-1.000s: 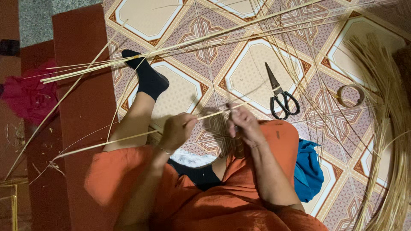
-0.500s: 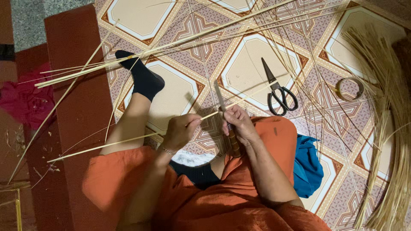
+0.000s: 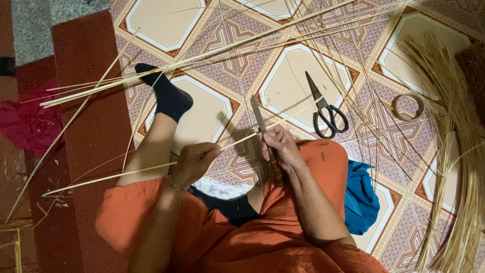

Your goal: The person sits on the floor and uses a knife to split long bamboo strips into thinner pieces. They hold the strips with one hand and carefully shave or split them with the knife in the other hand.

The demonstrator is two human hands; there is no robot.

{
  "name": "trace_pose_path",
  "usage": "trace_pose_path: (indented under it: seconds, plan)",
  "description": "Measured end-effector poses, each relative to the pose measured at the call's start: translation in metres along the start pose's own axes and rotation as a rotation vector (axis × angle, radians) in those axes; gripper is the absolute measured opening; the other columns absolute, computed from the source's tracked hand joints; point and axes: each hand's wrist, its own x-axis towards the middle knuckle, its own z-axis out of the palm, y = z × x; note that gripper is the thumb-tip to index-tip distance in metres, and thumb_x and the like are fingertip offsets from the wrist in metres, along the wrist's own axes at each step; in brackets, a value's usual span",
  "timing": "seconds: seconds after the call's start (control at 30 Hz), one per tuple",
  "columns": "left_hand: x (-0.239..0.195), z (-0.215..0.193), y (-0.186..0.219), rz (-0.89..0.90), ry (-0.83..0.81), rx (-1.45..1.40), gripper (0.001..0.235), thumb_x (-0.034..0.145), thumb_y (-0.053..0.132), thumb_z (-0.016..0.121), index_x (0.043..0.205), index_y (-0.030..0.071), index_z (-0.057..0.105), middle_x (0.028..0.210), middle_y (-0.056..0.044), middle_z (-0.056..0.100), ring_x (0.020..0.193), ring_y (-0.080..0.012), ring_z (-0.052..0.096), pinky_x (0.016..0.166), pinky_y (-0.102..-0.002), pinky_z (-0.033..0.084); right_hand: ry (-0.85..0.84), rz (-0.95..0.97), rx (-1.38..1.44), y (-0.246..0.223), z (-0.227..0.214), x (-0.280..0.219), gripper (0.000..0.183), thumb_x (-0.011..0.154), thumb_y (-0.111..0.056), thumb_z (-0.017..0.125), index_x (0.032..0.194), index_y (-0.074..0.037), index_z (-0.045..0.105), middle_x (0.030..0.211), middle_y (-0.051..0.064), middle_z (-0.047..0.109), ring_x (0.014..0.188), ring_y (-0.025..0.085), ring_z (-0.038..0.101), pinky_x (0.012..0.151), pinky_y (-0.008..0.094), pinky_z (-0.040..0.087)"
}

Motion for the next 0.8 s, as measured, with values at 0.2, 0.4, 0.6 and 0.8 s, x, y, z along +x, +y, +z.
trace_pose_path:
  seconds: [0.2,0.4,0.6,0.8]
  plan:
    - [-0.010,-0.024,-0.003,-0.036,-0.028,-0.050,0.018,0.095,0.017,0.072,0.100,0.002,0.080,0.064,-0.004,0.066,0.058,-0.0054,0.054,0.052,-0.025,0.044,0.054,-0.055,0.002,-0.009,-0.002,0.003,0.018,0.100,-0.014,0.067,0.102,-0.003,0.053,0.070,0.009,0.063,0.053,0.017,0.059,0.045,0.029,0.048]
    - [-0.023,-0.044,-0.015,-0.074,0.013,-0.063,0.017,0.093,0.014,0.071,0.100,0.001,0.079,0.067,-0.001,0.068,0.058,-0.0053,0.053,0.050,-0.025,0.041,0.097,-0.052,-0.008,-0.015,-0.003,0.004,0.017,0.100,-0.015,0.066,0.102,-0.003,0.054,0.069,0.009,0.063,0.052,0.017,0.059,0.045,0.029,0.048]
    - [-0.034,-0.064,-0.030,-0.119,-0.009,-0.065,0.018,0.093,0.015,0.071,0.100,0.000,0.079,0.075,-0.005,0.070,0.065,-0.0074,0.057,0.057,-0.026,0.047,0.106,-0.108,-0.026,-0.016,-0.004,0.004,0.017,0.101,-0.015,0.065,0.102,-0.004,0.054,0.070,0.009,0.063,0.052,0.016,0.059,0.046,0.028,0.047]
    - [-0.017,-0.033,-0.019,-0.001,-0.101,0.184,0.028,0.094,0.023,0.070,0.115,0.004,0.073,0.096,-0.008,0.075,0.077,-0.0146,0.068,0.068,-0.030,0.055,0.103,-0.070,-0.086,-0.001,0.005,0.004,0.018,0.100,-0.013,0.066,0.102,-0.004,0.050,0.070,0.010,0.064,0.052,0.017,0.060,0.046,0.029,0.048]
